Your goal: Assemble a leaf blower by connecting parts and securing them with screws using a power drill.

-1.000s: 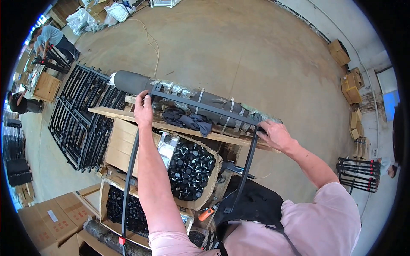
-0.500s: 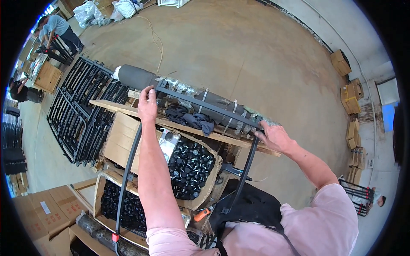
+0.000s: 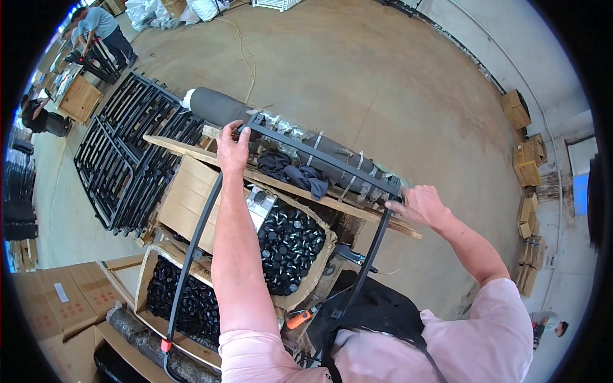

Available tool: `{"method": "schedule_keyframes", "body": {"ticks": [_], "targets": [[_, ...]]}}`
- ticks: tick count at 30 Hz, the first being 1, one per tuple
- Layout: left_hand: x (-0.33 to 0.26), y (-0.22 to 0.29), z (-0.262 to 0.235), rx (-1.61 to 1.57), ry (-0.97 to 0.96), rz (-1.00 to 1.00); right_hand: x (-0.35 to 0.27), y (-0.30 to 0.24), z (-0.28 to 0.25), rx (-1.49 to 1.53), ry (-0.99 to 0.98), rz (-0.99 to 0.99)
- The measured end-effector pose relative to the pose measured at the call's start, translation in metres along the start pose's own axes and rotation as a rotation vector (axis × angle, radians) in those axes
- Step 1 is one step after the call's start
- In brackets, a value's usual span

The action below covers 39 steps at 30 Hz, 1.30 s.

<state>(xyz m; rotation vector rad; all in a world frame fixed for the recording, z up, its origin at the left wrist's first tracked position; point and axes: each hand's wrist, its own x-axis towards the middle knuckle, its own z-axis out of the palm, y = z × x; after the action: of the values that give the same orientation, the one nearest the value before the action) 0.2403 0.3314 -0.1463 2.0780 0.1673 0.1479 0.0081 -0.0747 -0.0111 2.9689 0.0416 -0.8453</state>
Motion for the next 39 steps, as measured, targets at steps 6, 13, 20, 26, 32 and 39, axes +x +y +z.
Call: {"method": "schedule_keyframes", "body": {"ticks": [6, 13, 20, 26, 32, 39], "targets": [[0.002, -0.005, -0.003, -0.017, 0.000, 0.098, 0.006, 0.006, 0.009, -0.013, 0.210, -0.108], [0.011, -0.026, -0.001, -0.174, 0.024, 0.072, -0.001, 0.003, 0.008, -0.197, 0.096, -0.158], [0.003, -0.017, -0.001, -0.064, 0.042, 0.101, 0.008, 0.003, 0.004, -0.467, -0.227, -0.076], [0.006, -0.019, -0.005, -0.173, 0.055, 0.125, 0.011, 0.012, 0.009, -0.478, -0.166, -0.086], [0.001, -0.019, -0.002, -0.179, 0.016, 0.021, 0.008, 0.012, 0.011, -0.494, -0.198, -0.101], [0.002, -0.011, -0.005, -0.016, 0.049, 0.044, 0.007, 0.012, 0.016, -0.525, -0.246, -0.110]]}}
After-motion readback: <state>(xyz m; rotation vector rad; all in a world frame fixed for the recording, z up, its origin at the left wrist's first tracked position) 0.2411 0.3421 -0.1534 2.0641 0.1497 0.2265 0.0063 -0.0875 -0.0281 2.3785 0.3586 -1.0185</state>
